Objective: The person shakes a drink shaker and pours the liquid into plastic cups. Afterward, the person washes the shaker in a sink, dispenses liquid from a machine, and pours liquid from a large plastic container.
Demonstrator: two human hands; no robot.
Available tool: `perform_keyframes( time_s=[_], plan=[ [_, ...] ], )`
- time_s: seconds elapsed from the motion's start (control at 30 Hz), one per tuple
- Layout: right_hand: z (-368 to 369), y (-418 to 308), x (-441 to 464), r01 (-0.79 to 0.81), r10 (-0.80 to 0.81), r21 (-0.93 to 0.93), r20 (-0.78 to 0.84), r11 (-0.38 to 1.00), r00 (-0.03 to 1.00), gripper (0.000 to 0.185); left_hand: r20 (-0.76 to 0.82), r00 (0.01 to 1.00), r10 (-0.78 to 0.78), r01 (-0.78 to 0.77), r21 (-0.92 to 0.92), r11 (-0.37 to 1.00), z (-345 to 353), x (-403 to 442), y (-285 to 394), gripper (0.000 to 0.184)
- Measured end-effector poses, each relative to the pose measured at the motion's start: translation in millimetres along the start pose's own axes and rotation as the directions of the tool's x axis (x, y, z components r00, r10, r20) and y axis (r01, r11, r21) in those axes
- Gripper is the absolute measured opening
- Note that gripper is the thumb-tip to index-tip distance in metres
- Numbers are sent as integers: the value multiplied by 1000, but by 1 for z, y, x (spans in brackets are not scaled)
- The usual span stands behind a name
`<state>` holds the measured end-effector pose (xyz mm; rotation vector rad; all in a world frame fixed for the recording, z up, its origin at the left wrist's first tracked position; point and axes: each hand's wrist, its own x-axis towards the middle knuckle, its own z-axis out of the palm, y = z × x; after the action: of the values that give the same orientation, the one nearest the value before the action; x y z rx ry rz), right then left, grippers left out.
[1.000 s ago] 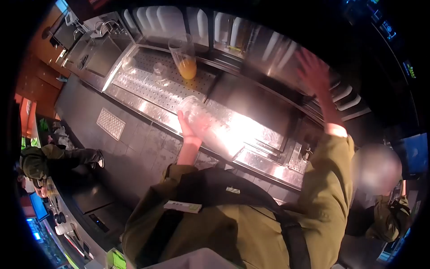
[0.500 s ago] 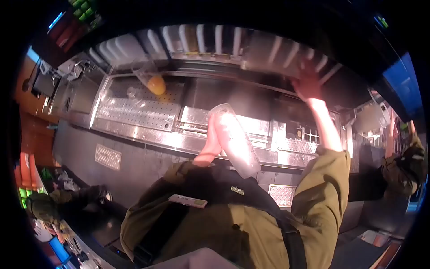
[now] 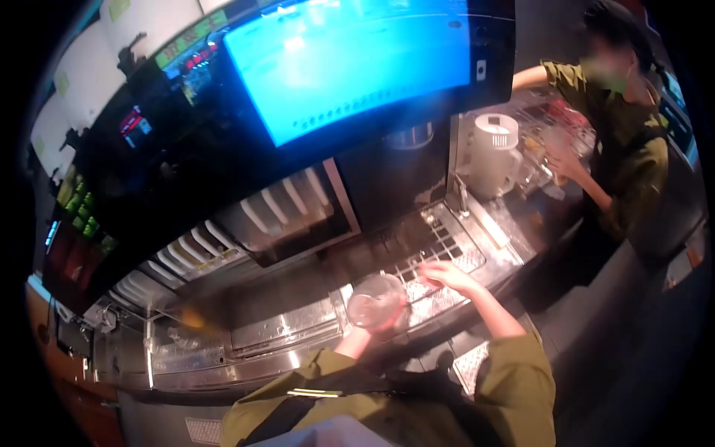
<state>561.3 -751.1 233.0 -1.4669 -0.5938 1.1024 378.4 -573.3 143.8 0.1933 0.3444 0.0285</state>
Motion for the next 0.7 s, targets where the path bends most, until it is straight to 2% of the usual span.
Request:
perform_keyframes(
  time_s=[0.03, 0.1, 0.13, 0.2, 0.23, 0.27, 0.3, 0.33, 0.37, 0.4, 0.43, 0.47, 0.5, 0.53, 0.57, 0.63, 0.67, 0.7],
  plan=[
    [-23, 10, -12, 0, 17, 124, -139, 992, 990, 35, -34, 999, 8, -8, 21, 1000, 20, 17, -21, 52],
    [-76, 15, -24, -5, 49, 162, -268, 987, 962, 30, -84, 996, 7, -4, 40, 999, 70, 36, -49, 50],
    [-90, 1, -31, 21, 15, 101, -344, 995, 939, 28, 8, 1000, 10, -11, 227, 974, 97, 42, -54, 49],
    [-125, -17, -21, 190, -233, -155, -340, 970, 911, 27, -47, 988, -144, 144, -7, 990, 123, 53, -70, 50],
    [-107, -62, -31, 374, -465, -284, -418, 883, 781, 22, -61, 993, -103, 103, -5, 995, 129, 60, -73, 52],
    [-109, -89, -26, 565, -658, -339, -352, 752, 666, 18, -78, 995, -59, 59, -5, 998, 133, 64, -75, 54],
    [-90, -134, -40, 672, -715, -257, -354, 694, 603, 20, -97, 995, -12, 12, -5, 1000, 135, 68, -76, 56],
    [-75, -169, -48, 731, -768, -268, -366, 627, 525, 21, -114, 993, 14, -12, 11, 1000, 132, 69, -75, 59],
    [-61, -201, -54, 799, -861, -345, -326, 492, 390, 20, -132, 990, 37, -34, 27, 999, 128, 71, -72, 61],
    [-52, -229, -52, 860, -942, -409, -261, 305, 210, 20, -153, 987, 55, -49, 43, 998, 126, 69, -71, 64],
    [-41, -251, -49, 840, -967, -506, -243, 196, 80, 21, -171, 984, 50, -41, 56, 998, 129, 66, -66, 67],
    [-31, -271, -44, 755, -980, -652, -190, 76, -65, 20, -177, 981, 85, -73, 71, 995, 128, 64, -63, 66],
    [-22, -288, -32, 739, -971, -671, -211, 63, -109, 19, -181, 977, 116, -102, 87, 991, 126, 64, -58, 65],
    [-7, -303, -28, 752, -955, -639, -294, 161, -45, 20, -180, 972, 148, -130, 105, 986, 123, 65, -53, 64],
    [6, -311, -10, 694, -934, -698, -340, 174, -108, 24, -177, 968, 181, -161, 122, 979, 118, 66, -48, 63],
    [45, -309, 0, 581, -932, -761, -363, 290, -11, 30, -164, 952, 260, -235, 154, 960, 112, 67, -39, 61],
    [68, -302, 1, 591, -967, -782, -255, 198, -13, 27, -107, 906, 409, -381, 211, 900, 115, 66, -36, 59],
    [94, -290, -3, 783, -993, -615, -119, 94, 26, 23, -89, 865, 494, -461, 246, 852, 115, 65, -32, 59]
  ],
)
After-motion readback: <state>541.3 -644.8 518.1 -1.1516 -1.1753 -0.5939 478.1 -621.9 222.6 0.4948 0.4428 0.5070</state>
